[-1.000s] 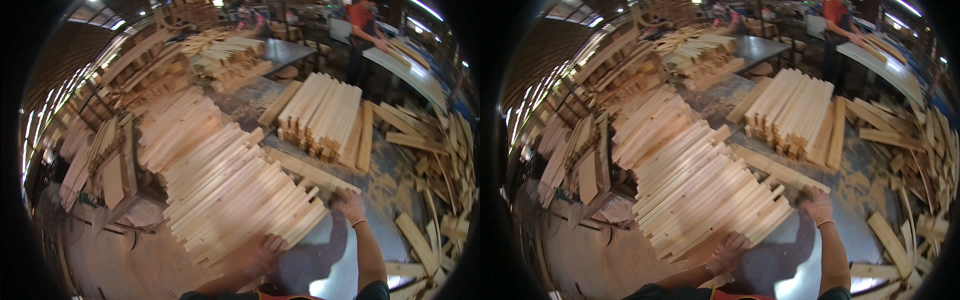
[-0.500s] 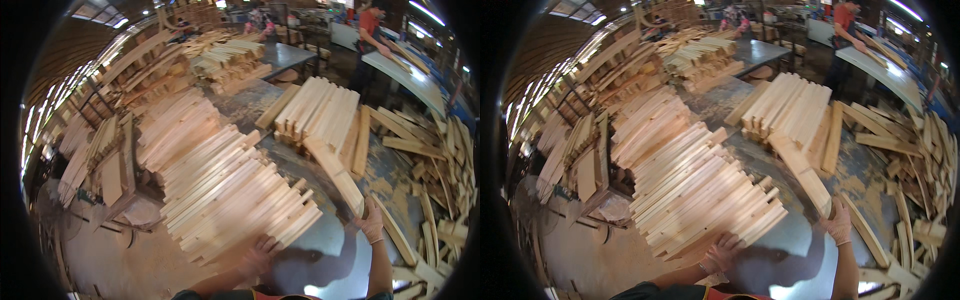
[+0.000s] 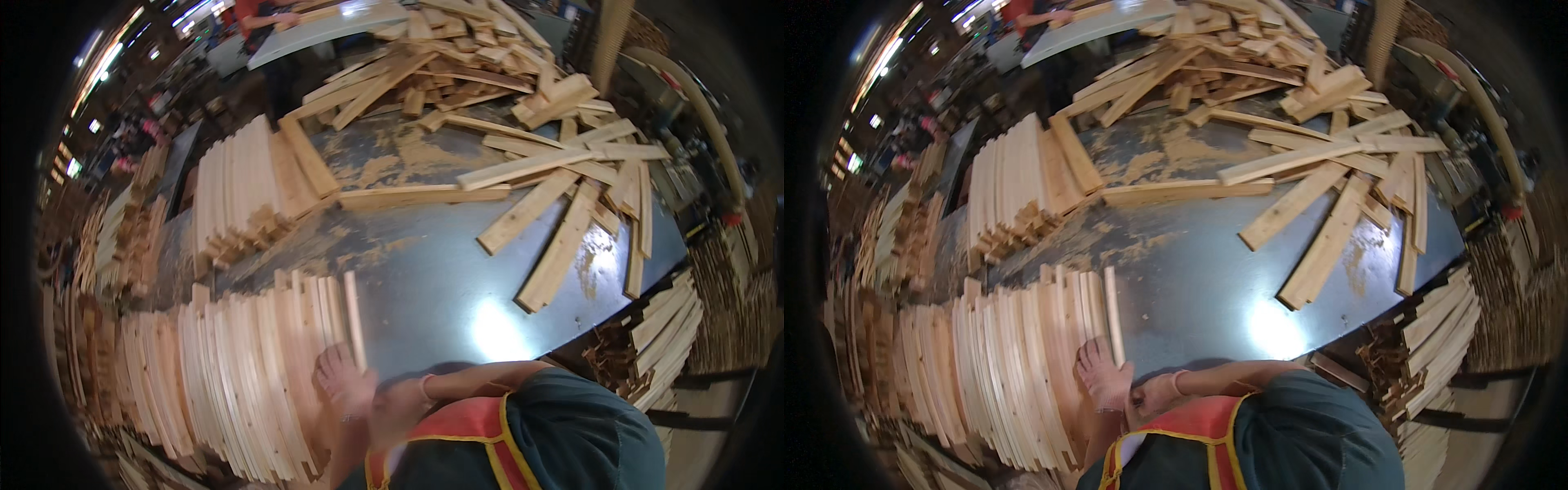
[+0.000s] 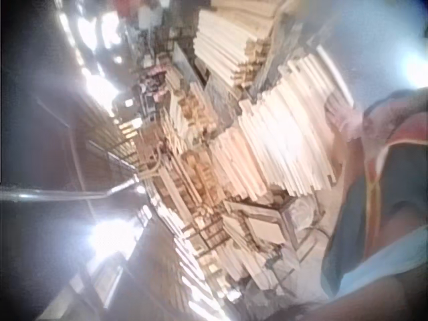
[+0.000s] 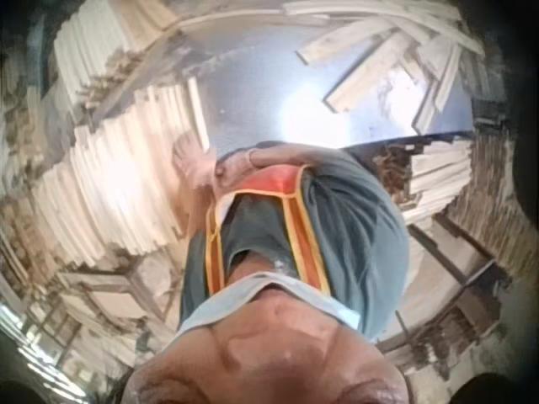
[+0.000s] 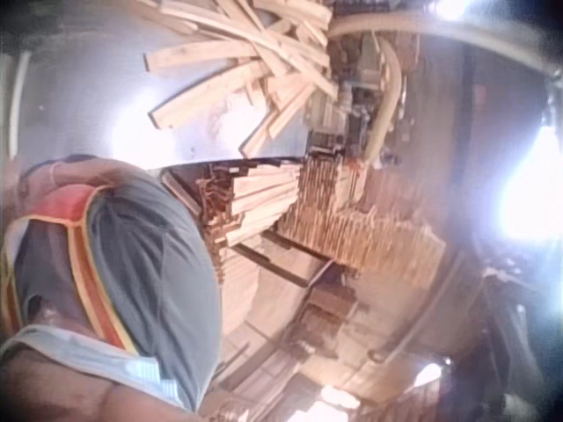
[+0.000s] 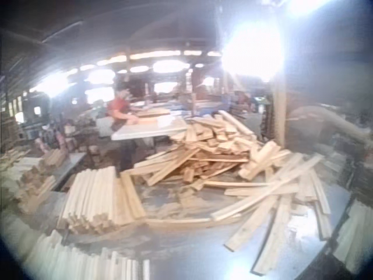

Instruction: The person picks up individual wooden planks from a large pile on a metal table and stacks them neatly into a growing pile. The worker repeatedly reaches for planks, aligns them, and places them on top of the stack.

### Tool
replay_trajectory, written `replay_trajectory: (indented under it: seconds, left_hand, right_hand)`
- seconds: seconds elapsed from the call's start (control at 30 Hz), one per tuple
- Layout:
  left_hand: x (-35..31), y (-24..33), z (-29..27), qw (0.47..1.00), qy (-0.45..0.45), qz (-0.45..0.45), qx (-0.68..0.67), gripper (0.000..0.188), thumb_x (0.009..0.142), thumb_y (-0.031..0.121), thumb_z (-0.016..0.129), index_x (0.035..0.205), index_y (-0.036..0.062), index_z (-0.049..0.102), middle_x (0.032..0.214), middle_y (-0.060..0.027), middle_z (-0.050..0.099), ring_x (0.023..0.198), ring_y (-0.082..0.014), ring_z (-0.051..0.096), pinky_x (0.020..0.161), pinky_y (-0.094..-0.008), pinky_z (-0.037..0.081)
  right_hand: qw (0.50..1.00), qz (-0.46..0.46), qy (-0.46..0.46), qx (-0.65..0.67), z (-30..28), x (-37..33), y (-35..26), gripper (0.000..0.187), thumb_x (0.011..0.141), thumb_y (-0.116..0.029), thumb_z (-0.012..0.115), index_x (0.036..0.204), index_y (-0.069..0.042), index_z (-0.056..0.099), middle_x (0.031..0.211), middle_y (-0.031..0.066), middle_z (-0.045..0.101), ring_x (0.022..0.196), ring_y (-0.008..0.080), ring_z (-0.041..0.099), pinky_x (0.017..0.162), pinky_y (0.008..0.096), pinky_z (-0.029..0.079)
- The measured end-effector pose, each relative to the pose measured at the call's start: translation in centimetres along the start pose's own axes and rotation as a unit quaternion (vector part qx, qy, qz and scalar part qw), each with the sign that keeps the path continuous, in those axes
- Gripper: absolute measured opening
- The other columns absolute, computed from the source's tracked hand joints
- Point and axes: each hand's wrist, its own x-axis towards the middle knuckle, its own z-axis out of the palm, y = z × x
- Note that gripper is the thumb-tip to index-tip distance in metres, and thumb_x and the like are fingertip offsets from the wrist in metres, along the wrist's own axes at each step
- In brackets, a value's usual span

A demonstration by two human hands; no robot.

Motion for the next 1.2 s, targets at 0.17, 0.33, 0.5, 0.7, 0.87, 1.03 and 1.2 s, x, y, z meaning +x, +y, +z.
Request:
replay_trajectory:
  seconds: [0.17,0.33,0.5,0.7,0.87,1.03,1.2]
  left_hand:
    - [-0.9,-1.9,1.8,0.994,0.040,0.005,0.101,0.072,0.090,0.031,0.061,0.153,-0.0006,0.046,0.158,-0.0189,0.046,0.152,-0.0394,0.037,0.127,-0.0556,0.027]
    - [-0.7,2.3,1.9,0.987,0.022,0.052,0.151,0.079,0.091,0.035,0.065,0.159,0.0034,0.042,0.161,-0.0177,0.045,0.153,-0.0428,0.036,0.126,-0.0570,0.027]
    - [-0.5,12.2,3.5,0.991,-0.076,0.090,0.057,0.080,0.088,0.040,0.074,0.156,0.0080,0.048,0.156,-0.0168,0.052,0.147,-0.0405,0.046,0.121,-0.0582,0.037]
    - [-2.4,15.8,6.6,0.989,-0.112,0.055,-0.084,0.072,0.087,0.036,0.075,0.151,0.0099,0.055,0.146,-0.0177,0.059,0.136,-0.0404,0.056,0.111,-0.0534,0.048]
    - [-1.7,18.9,4.9,0.983,-0.150,0.090,-0.054,0.071,0.085,0.031,0.077,0.149,0.0102,0.055,0.149,-0.0161,0.057,0.136,-0.0387,0.056,0.110,-0.0529,0.046]
    - [-2.5,18.0,3.8,0.985,-0.155,0.055,-0.052,0.077,0.085,0.036,0.079,0.153,0.0123,0.052,0.152,-0.0174,0.056,0.140,-0.0378,0.054,0.114,-0.0519,0.044]
    - [-3.0,16.4,1.5,0.979,-0.144,0.020,-0.143,0.076,0.085,0.031,0.079,0.153,0.0080,0.053,0.148,-0.0226,0.058,0.133,-0.0389,0.059,0.109,-0.0505,0.048]
  right_hand:
    - [0.971,-0.087,0.215,-0.057,-14.7,-8.9,0.0,0.050,0.089,-0.042,0.068,0.122,-0.004,0.068,0.122,0.0214,0.071,0.109,0.0392,0.068,0.095,0.0464,0.054]
    - [0.783,0.114,0.511,-0.335,-37.4,-25.4,7.1,0.062,0.081,-0.036,0.072,0.136,-0.007,0.065,0.136,0.0231,0.068,0.124,0.0396,0.066,0.106,0.0479,0.053]
    - [0.733,0.331,0.403,-0.438,-47.5,-30.2,12.0,0.089,0.076,-0.040,0.082,0.155,-0.017,0.048,0.151,0.0177,0.055,0.144,0.0384,0.050,0.117,0.0499,0.041]
    - [0.859,0.188,0.368,-0.303,-51.3,-25.3,5.8,0.072,0.076,-0.044,0.079,0.140,-0.012,0.063,0.122,0.0217,0.072,0.118,0.0410,0.068,0.100,0.0493,0.056]
    - [0.828,0.204,0.410,-0.325,-50.6,-14.1,6.4,0.082,0.075,-0.044,0.082,0.146,-0.013,0.055,0.130,0.0189,0.069,0.122,0.0403,0.066,0.104,0.0475,0.054]
    - [0.838,0.198,0.332,-0.385,-46.5,-11.8,9.7,0.098,0.073,-0.039,0.089,0.155,-0.013,0.042,0.139,0.0193,0.064,0.131,0.0373,0.062,0.109,0.0437,0.049]
    - [0.936,0.170,0.291,-0.102,-41.1,-16.3,3.3,0.110,0.075,-0.042,0.092,0.164,-0.009,0.035,0.137,0.0217,0.065,0.129,0.0363,0.062,0.110,0.0419,0.048]
